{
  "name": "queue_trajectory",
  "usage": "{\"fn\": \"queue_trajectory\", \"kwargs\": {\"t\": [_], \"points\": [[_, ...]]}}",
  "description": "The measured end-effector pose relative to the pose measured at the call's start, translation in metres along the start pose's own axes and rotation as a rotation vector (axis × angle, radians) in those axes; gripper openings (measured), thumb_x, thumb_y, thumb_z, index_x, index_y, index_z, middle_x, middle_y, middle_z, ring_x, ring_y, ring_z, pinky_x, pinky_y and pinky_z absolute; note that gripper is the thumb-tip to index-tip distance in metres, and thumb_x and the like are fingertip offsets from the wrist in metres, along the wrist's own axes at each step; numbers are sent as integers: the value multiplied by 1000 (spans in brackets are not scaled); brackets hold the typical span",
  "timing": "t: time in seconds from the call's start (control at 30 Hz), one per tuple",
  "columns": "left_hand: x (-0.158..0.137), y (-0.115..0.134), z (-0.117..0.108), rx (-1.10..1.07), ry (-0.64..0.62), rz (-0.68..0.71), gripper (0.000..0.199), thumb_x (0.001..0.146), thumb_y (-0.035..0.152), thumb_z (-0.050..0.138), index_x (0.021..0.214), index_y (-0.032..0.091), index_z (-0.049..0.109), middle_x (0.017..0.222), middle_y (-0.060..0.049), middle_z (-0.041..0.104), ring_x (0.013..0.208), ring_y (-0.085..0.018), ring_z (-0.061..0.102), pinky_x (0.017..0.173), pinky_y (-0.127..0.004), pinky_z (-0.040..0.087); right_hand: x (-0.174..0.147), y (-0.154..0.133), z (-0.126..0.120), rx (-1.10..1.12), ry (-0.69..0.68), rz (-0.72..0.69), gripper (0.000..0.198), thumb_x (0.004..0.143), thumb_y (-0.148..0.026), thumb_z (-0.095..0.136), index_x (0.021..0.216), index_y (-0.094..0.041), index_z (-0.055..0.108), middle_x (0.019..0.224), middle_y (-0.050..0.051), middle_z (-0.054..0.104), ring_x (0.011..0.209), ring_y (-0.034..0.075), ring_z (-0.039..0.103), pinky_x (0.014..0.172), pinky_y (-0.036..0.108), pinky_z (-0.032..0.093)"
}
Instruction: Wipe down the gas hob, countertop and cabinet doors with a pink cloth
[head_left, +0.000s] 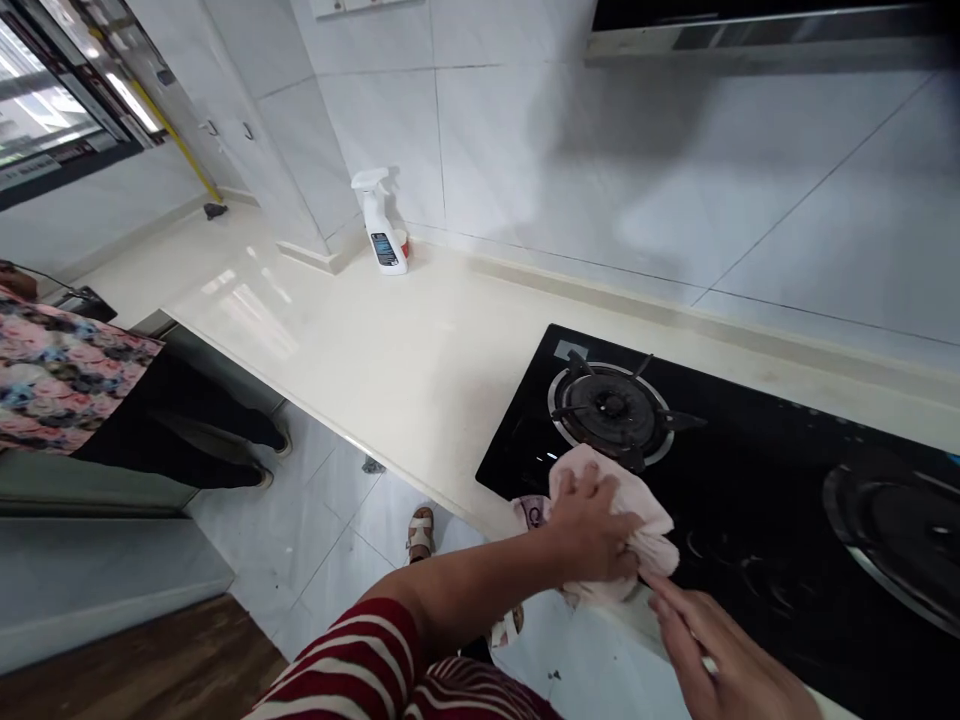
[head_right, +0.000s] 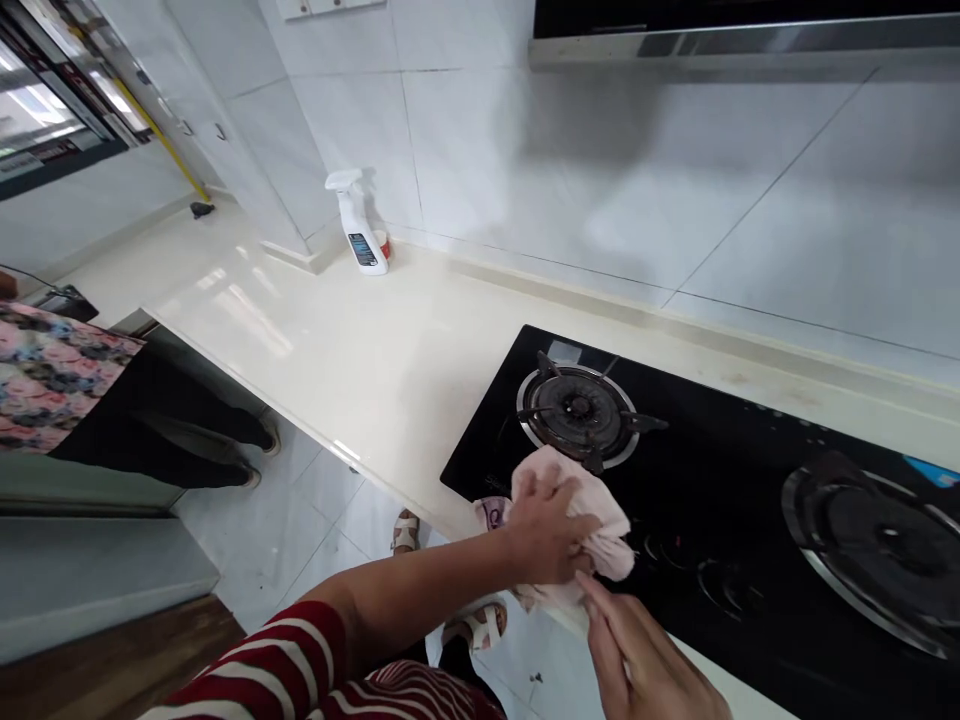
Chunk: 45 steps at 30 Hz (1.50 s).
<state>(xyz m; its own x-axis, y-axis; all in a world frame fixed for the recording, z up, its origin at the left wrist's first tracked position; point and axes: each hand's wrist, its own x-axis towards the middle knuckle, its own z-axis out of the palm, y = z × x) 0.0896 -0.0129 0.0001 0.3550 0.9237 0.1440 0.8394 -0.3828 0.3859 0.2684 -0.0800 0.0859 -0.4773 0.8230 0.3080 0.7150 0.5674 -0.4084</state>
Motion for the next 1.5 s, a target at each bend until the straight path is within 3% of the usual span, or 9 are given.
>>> {"fn": "queue_trajectory", "kwargs": {"t": [0.23, 0.43, 0.53, 0.73, 0.87, 0.97, 1.23, 1.37, 1.5], "points": [[-58, -99, -62, 79, 49, -469, 46, 85, 47, 61, 131, 38, 61, 157, -5, 38, 145, -38, 30, 110, -67, 28, 6, 27, 111, -120, 132, 132, 52, 104, -50, 30, 122, -15, 64, 130, 15, 59, 125, 29, 54, 101, 46, 47], [-109, -159, -93, 239, 270, -718, 33, 87, 39, 60, 117, 29, 70, 142, -7, 55, 140, -34, 38, 107, -53, 39, -2, 18, 149, -275, 70, 177, 58, 104, -44, 27, 147, -8, 43, 159, 21, 26, 149, 36, 22, 117, 61, 23], [-118, -131, -78, 236, 302, -615, 34, 85, 40, 60, 115, 28, 70, 138, -8, 56, 136, -35, 41, 105, -52, 40, -2, 16, 150, -267, 65, 185, 55, 104, -39, 31, 150, -10, 39, 160, 19, 24, 150, 34, 19, 118, 60, 22], [-108, -20, -9, 80, 193, -212, 36, 80, 45, 65, 115, 35, 68, 125, -3, 63, 126, -33, 46, 99, -52, 38, -3, 29, 150, -161, 114, 183, 45, 104, -27, 31, 145, -14, 45, 157, 16, 34, 150, 29, 23, 119, 57, 25], [-95, 5, 13, 24, 103, -16, 29, 84, 40, 62, 111, 32, 68, 122, -3, 66, 124, -29, 48, 96, -46, 38, -7, 37, 151, -39, 173, 181, 43, 103, -21, 28, 141, -15, 47, 150, 13, 45, 147, 24, 30, 119, 56, 26], [-99, -16, 0, 32, 31, 6, 31, 82, 43, 66, 109, 31, 67, 118, -5, 67, 117, -29, 52, 90, -44, 41, -7, 36, 150, -54, 174, 174, 42, 102, -21, 32, 140, -13, 46, 151, 14, 44, 148, 25, 28, 120, 57, 25], [-103, -101, -84, -6, 134, -330, 27, 82, 21, 62, 108, 24, 64, 104, -3, 69, 97, -22, 60, 89, -36, 50, 2, 26, 151, -66, 242, 162, 30, 99, -22, 41, 123, -13, 56, 140, 14, 53, 143, 26, 36, 119, 56, 29], [-42, -61, -97, -146, 144, -234, 35, 84, 21, 59, 119, 24, 61, 106, -2, 68, 97, -18, 60, 90, -33, 50, 4, 24, 153, -89, 220, 168, 31, 95, -21, 45, 122, -12, 58, 138, 15, 53, 142, 28, 36, 118, 56, 28], [35, 12, -69, -184, 166, 66, 37, 90, 23, 53, 124, 32, 63, 117, -3, 62, 106, -19, 57, 98, -35, 46, 3, 27, 155, -74, 246, 207, 44, 90, -27, 51, 132, -13, 55, 134, 16, 56, 132, 32, 45, 111, 54, 38]]}}
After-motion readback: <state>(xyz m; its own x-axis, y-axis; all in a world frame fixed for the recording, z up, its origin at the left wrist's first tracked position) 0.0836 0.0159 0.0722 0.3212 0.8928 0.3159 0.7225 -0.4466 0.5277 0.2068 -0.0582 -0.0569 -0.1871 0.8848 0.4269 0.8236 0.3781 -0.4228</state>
